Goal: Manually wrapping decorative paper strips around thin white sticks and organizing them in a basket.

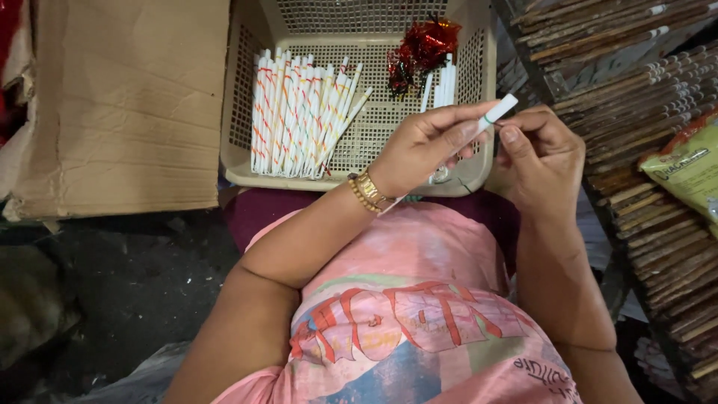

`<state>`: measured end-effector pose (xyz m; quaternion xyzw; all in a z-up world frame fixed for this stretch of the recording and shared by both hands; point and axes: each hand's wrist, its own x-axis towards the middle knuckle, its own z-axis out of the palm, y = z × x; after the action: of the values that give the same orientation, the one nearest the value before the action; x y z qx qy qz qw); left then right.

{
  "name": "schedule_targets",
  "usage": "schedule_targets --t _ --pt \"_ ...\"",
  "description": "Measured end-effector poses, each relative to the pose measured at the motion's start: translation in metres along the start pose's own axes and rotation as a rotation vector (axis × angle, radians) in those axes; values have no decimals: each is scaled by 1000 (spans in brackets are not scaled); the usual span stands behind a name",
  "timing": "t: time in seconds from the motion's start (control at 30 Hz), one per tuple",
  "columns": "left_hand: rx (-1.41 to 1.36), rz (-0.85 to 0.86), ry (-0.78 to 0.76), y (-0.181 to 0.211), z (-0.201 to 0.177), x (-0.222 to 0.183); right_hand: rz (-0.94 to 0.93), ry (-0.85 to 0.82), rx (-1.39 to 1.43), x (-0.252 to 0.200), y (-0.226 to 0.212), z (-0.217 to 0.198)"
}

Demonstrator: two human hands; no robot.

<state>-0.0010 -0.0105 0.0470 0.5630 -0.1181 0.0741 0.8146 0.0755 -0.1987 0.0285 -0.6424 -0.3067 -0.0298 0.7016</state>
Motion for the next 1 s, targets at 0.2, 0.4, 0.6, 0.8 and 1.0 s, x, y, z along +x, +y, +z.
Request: schedule_targets --t 0.2,0.4,0.6,0.8,1.0 --pt "-115 -61 64 -9 0 4 -20 -8 79 -1 11 1" --pt "-260 -150 72 -17 -2 2 -7 -4 75 -1 5 4" --pt "-107 -96 29 -15 -5 4 6 -11 82 -3 14 5" --pt "-218 -90 57 -20 -5 7 105 45 199 -13 39 12" --pt "-122 -92 75 10 -10 29 324 135 430 -16 33 30"
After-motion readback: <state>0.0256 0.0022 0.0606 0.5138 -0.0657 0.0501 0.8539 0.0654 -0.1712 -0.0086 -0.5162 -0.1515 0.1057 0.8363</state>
